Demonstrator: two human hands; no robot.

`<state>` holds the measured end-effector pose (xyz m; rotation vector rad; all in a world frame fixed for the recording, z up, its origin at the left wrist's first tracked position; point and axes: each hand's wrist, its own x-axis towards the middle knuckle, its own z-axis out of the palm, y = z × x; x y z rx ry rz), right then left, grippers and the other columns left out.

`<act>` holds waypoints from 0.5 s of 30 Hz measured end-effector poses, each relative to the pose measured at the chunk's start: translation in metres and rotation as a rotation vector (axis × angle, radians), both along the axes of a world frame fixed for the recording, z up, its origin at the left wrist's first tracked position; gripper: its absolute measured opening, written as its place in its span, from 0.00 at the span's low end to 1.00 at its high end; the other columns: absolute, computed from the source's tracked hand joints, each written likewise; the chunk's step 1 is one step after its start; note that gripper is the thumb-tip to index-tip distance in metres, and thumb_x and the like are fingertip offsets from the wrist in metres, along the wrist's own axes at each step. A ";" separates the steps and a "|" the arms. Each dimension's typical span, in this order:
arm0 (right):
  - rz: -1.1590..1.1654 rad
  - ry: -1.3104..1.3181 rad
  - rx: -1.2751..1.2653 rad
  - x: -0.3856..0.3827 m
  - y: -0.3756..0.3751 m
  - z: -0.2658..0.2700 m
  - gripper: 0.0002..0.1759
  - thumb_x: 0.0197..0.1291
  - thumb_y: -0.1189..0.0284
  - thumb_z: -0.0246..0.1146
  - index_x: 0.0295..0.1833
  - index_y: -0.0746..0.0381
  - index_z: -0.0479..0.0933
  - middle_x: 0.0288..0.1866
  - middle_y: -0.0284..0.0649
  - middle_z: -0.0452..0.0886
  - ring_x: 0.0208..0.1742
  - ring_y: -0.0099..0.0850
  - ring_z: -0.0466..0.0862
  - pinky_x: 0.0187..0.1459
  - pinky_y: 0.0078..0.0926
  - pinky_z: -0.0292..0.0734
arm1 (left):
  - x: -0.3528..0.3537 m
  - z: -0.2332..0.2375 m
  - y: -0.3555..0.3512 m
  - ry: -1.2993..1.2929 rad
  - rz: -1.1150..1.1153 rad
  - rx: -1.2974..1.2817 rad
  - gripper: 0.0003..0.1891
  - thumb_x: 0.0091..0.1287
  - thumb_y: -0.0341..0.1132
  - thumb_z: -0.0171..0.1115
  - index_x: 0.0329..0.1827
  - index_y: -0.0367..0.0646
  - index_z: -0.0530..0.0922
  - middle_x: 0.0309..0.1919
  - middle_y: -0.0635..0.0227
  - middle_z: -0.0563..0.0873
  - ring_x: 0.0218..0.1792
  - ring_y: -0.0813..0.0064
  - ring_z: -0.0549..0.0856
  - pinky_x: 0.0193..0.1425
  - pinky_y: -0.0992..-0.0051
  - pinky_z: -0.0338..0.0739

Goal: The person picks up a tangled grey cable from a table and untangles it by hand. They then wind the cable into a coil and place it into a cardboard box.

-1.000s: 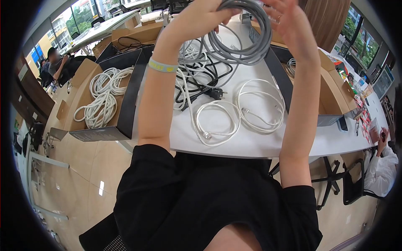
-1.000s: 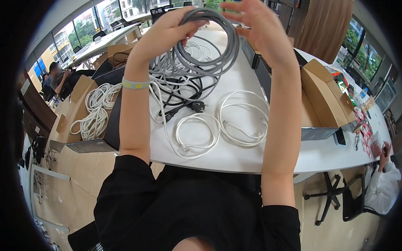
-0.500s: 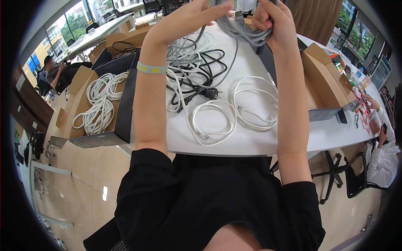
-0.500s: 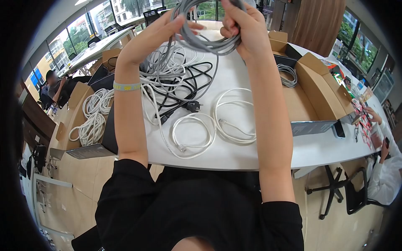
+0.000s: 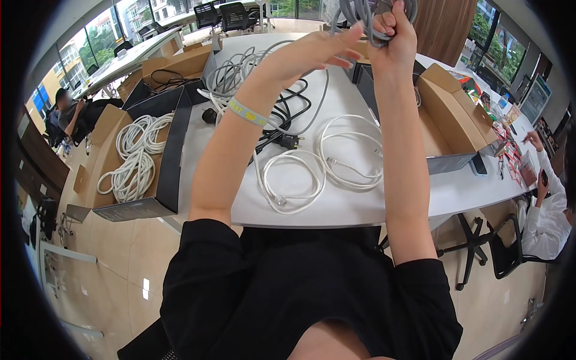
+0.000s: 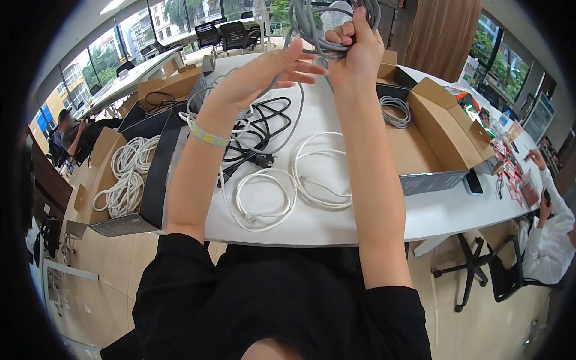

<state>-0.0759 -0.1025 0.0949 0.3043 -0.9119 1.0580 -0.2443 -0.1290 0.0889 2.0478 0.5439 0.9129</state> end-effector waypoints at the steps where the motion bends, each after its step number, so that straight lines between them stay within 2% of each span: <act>1: -0.167 -0.056 -0.066 -0.004 -0.008 0.004 0.10 0.61 0.67 0.60 0.33 0.61 0.69 0.18 0.31 0.70 0.17 0.19 0.69 0.20 0.16 0.66 | 0.002 -0.001 0.000 -0.022 0.006 0.032 0.36 0.60 0.68 0.46 0.54 0.44 0.74 0.47 0.66 0.81 0.49 0.75 0.78 0.55 0.73 0.64; 2: -0.334 -0.112 -0.133 -0.010 -0.016 0.008 0.17 0.63 0.67 0.57 0.23 0.59 0.65 0.13 0.30 0.64 0.13 0.20 0.63 0.17 0.19 0.61 | 0.005 -0.002 -0.001 -0.043 0.012 0.065 0.35 0.60 0.67 0.48 0.53 0.44 0.75 0.45 0.67 0.82 0.49 0.77 0.78 0.54 0.74 0.65; 3: -0.333 -0.111 -0.135 -0.018 -0.022 0.009 0.17 0.63 0.67 0.57 0.23 0.59 0.65 0.13 0.30 0.64 0.13 0.20 0.63 0.17 0.19 0.61 | 0.011 -0.003 -0.010 -0.232 0.062 0.123 0.29 0.61 0.60 0.54 0.50 0.42 0.76 0.43 0.68 0.82 0.48 0.80 0.78 0.51 0.78 0.66; 4: -0.337 -0.170 -0.157 -0.027 -0.028 0.009 0.15 0.63 0.67 0.56 0.24 0.59 0.66 0.15 0.31 0.67 0.15 0.22 0.67 0.21 0.21 0.66 | 0.013 -0.004 -0.009 -0.231 0.063 0.120 0.29 0.61 0.60 0.54 0.50 0.42 0.76 0.43 0.68 0.82 0.48 0.80 0.78 0.51 0.78 0.66; 5: -0.341 -0.228 -0.180 -0.031 -0.031 0.008 0.14 0.64 0.68 0.56 0.26 0.60 0.66 0.17 0.33 0.70 0.18 0.24 0.72 0.24 0.22 0.70 | 0.014 -0.004 -0.008 -0.370 0.043 0.168 0.26 0.62 0.56 0.56 0.49 0.42 0.77 0.42 0.69 0.82 0.47 0.81 0.78 0.49 0.80 0.67; 6: -0.339 -0.228 -0.184 -0.030 -0.024 0.004 0.14 0.64 0.68 0.56 0.26 0.60 0.66 0.17 0.33 0.70 0.18 0.24 0.72 0.24 0.22 0.70 | 0.016 -0.003 -0.006 -0.509 0.023 0.217 0.22 0.63 0.51 0.58 0.48 0.41 0.77 0.41 0.69 0.82 0.46 0.82 0.78 0.48 0.81 0.68; 7: -0.317 -0.266 -0.140 -0.029 -0.012 0.000 0.09 0.62 0.69 0.58 0.33 0.63 0.69 0.19 0.36 0.72 0.22 0.28 0.75 0.30 0.24 0.73 | 0.018 -0.006 0.005 -0.618 0.051 0.115 0.16 0.66 0.44 0.57 0.46 0.40 0.76 0.41 0.67 0.83 0.44 0.82 0.79 0.46 0.82 0.69; 8: -0.295 -0.305 -0.094 -0.026 -0.002 -0.007 0.09 0.60 0.71 0.59 0.39 0.66 0.72 0.21 0.39 0.74 0.26 0.32 0.78 0.36 0.27 0.75 | 0.020 -0.010 0.013 -0.617 0.053 0.114 0.16 0.66 0.44 0.57 0.46 0.40 0.76 0.41 0.67 0.83 0.44 0.82 0.79 0.46 0.82 0.69; 9: -0.338 -0.328 -0.036 -0.033 0.000 -0.010 0.14 0.57 0.69 0.63 0.45 0.65 0.72 0.26 0.35 0.78 0.24 0.21 0.78 0.26 0.16 0.75 | 0.022 -0.009 0.011 -0.781 0.065 0.088 0.14 0.67 0.42 0.56 0.45 0.39 0.75 0.40 0.65 0.83 0.43 0.81 0.79 0.46 0.82 0.70; 10: -0.337 -0.326 -0.034 -0.037 0.000 -0.012 0.14 0.57 0.69 0.63 0.45 0.65 0.72 0.26 0.35 0.78 0.24 0.21 0.78 0.26 0.16 0.75 | 0.024 -0.008 0.010 -0.944 0.075 0.061 0.13 0.67 0.39 0.55 0.45 0.38 0.74 0.40 0.64 0.83 0.42 0.81 0.80 0.46 0.82 0.70; 11: -0.393 -0.413 -0.088 -0.040 0.000 -0.015 0.15 0.57 0.69 0.64 0.46 0.65 0.72 0.28 0.37 0.79 0.26 0.22 0.79 0.29 0.17 0.76 | 0.021 -0.007 0.008 -0.933 0.114 0.035 0.10 0.68 0.37 0.54 0.43 0.38 0.72 0.35 0.67 0.82 0.36 0.82 0.79 0.48 0.81 0.71; 12: -0.448 -0.499 -0.143 -0.041 0.000 -0.016 0.17 0.56 0.69 0.64 0.48 0.66 0.71 0.29 0.38 0.80 0.27 0.24 0.80 0.31 0.18 0.78 | 0.017 -0.007 0.014 -0.930 0.113 0.035 0.10 0.68 0.37 0.54 0.43 0.38 0.72 0.35 0.67 0.82 0.36 0.82 0.79 0.48 0.81 0.71; 14: -0.502 -0.571 -0.169 -0.040 0.000 -0.019 0.21 0.53 0.68 0.66 0.49 0.68 0.71 0.30 0.39 0.80 0.30 0.25 0.82 0.31 0.17 0.77 | 0.008 -0.010 0.032 -0.877 0.157 0.269 0.09 0.68 0.37 0.54 0.39 0.39 0.72 0.27 0.72 0.78 0.28 0.83 0.74 0.47 0.79 0.73; 15: -0.885 -0.608 -0.103 -0.040 -0.005 -0.019 0.23 0.51 0.67 0.68 0.48 0.69 0.71 0.31 0.39 0.80 0.30 0.25 0.81 0.31 0.18 0.77 | 0.006 -0.005 0.025 -0.799 0.224 0.363 0.09 0.67 0.37 0.55 0.35 0.40 0.72 0.21 0.75 0.72 0.23 0.84 0.69 0.42 0.78 0.75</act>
